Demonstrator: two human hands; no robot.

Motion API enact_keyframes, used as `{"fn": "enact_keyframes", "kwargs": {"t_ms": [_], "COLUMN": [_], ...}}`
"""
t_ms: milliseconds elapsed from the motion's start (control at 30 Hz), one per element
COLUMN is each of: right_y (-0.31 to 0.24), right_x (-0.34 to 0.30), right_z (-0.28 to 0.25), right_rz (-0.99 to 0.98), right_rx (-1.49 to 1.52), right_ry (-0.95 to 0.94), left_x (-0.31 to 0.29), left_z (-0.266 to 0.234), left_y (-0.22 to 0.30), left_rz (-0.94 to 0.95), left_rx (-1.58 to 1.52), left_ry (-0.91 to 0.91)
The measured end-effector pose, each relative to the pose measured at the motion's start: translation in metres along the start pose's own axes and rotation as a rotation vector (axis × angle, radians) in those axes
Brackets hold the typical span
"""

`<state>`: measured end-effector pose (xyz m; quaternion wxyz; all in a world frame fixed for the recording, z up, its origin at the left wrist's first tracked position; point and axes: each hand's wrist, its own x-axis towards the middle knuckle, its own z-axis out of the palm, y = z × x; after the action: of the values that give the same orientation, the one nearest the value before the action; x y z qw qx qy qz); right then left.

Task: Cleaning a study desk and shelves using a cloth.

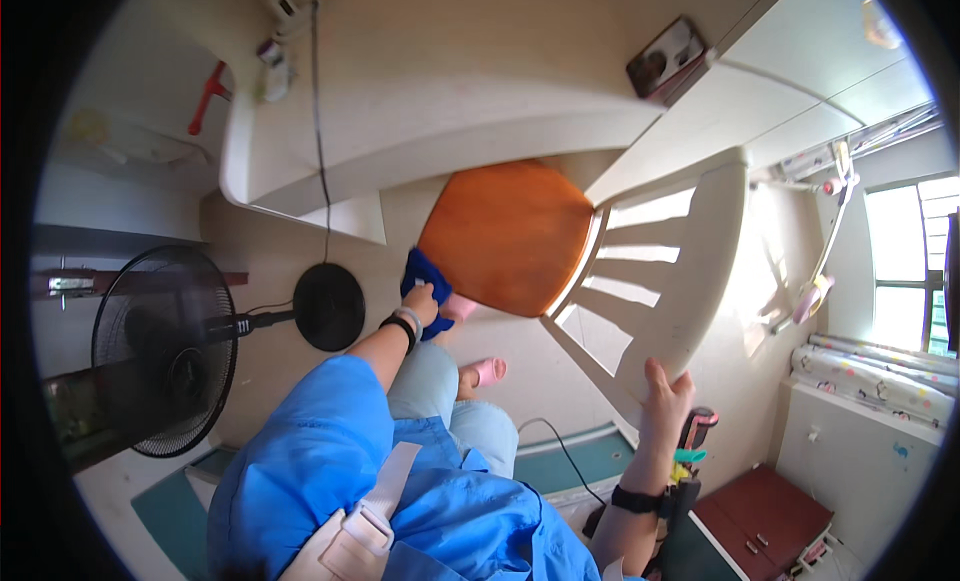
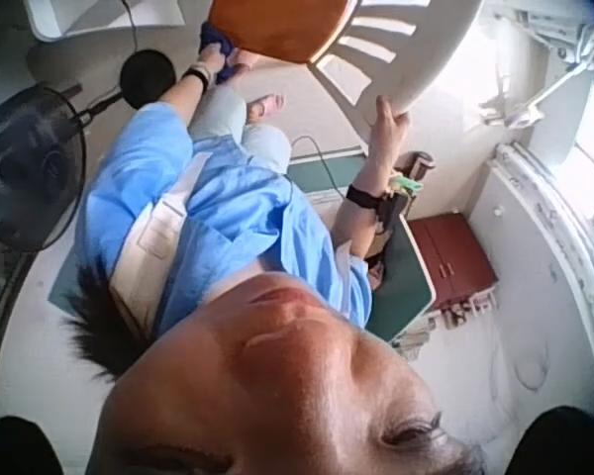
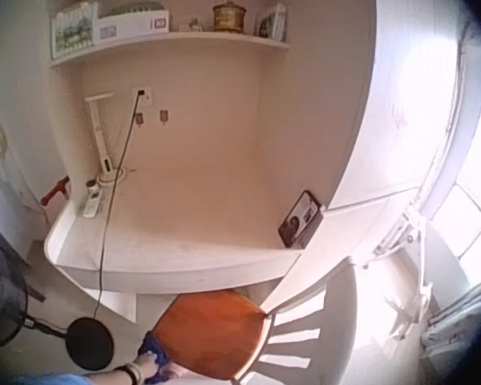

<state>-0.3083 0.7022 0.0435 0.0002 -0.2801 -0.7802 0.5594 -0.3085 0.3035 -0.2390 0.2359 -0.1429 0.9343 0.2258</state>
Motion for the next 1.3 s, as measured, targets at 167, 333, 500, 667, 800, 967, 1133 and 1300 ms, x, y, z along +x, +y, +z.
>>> {"fn": "enact_keyframes", "kwargs": {"t_ms": [167, 333, 500, 667, 800, 967, 1133, 1300], "right_y": [0.005, 0.034, 0.048, 0.05, 0.092, 0.103, 0.186, 0.139], "right_x": [-0.011, -0.043, -0.065, -0.082, -0.097, -0.136, -0.094, -0.098], "right_z": [0.0, 0.008, 0.008, 0.001, -0.027, -0.077, -0.114, -0.115], "right_rz": [-0.01, -0.012, -0.045, 0.002, -0.032, -0.018, 0.066, -0.06], "right_rx": [-0.056, 0.032, 0.076, 0.067, 0.225, -0.005, -0.194, 0.162], "right_ry": [0.049, 0.113, 0.155, 0.205, 0.205, 0.211, 0.327, 0.357], "left_x": [-0.052, -0.086, -0.105, -0.125, -0.115, -0.167, -0.145, -0.154], "left_z": [-0.079, -0.138, -0.157, -0.199, -0.206, -0.247, -0.234, -0.272], "left_y": [0.02, 0.024, 0.041, 0.07, 0.082, 0.105, 0.089, 0.102], "left_rz": [0.167, 0.389, 0.394, 0.467, 0.642, 0.529, 0.65, 0.654], "left_rx": [-0.337, -0.481, -0.768, -0.783, -0.776, -1.174, -1.002, -0.906], "left_ry": [-0.038, 0.047, 0.154, 0.137, 0.301, 0.076, 0.099, -0.106]}}
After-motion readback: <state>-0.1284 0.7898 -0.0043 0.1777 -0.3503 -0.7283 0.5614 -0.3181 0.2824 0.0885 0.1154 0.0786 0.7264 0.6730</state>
